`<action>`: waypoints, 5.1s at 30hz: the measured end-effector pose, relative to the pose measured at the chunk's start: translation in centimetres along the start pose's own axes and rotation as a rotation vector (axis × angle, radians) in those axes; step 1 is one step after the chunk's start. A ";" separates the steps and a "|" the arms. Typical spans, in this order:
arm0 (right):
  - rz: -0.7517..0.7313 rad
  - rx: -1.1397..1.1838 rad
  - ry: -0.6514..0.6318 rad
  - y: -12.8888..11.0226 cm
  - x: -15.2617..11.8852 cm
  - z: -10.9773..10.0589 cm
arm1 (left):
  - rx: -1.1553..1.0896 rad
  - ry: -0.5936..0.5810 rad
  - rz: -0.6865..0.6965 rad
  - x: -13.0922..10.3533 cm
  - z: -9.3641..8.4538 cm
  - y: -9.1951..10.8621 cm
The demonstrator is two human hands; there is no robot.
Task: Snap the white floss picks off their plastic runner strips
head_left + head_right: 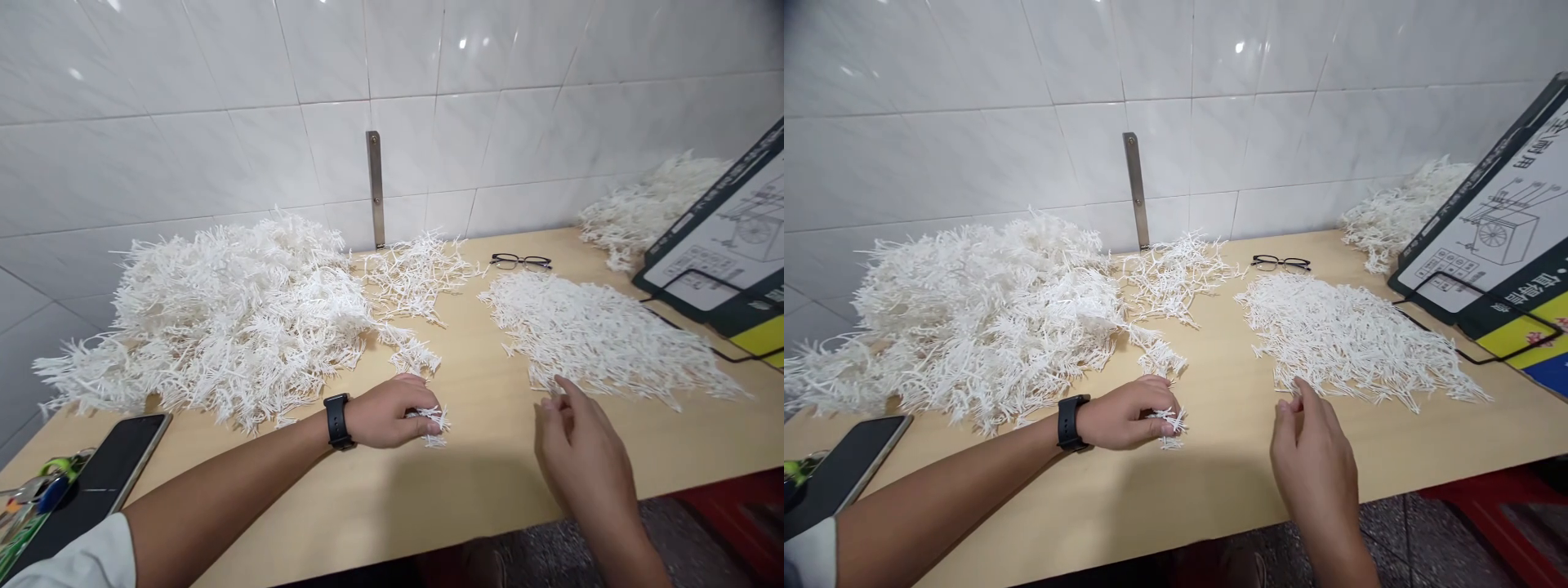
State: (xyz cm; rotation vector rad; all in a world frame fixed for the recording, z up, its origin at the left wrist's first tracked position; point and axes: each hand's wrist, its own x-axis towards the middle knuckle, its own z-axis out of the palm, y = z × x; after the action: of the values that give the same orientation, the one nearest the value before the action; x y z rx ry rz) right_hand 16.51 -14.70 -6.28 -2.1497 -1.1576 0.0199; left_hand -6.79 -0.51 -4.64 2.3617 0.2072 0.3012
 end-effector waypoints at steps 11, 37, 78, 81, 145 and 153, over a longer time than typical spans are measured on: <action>-0.459 0.147 -0.320 -6.0 -4.4 2.8 | 0.070 -0.007 0.030 -0.1 0.0 0.8; -0.641 0.415 -0.566 -5.2 -4.8 1.7 | -0.104 -0.001 0.087 0.1 -0.4 0.2; -0.359 0.423 -0.362 -7.3 -3.7 3.5 | -0.276 0.039 0.020 0.1 -0.3 0.1; -0.332 0.429 -0.329 -7.0 -3.8 3.3 | -0.299 0.032 0.003 0.1 -0.3 0.1; -0.190 -0.009 0.096 -1.1 0.6 1.7 | -0.801 0.120 -0.129 0.1 -0.1 0.2; -0.460 0.266 -0.055 -3.8 -3.9 4.2 | -0.143 0.958 0.182 -1.7 -3.0 7.6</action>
State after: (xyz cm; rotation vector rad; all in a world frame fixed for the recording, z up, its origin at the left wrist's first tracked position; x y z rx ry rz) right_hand 9.96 -13.83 -8.48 -1.6257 -1.5630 0.0262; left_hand -8.84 -4.35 2.47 1.9209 0.3942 1.4678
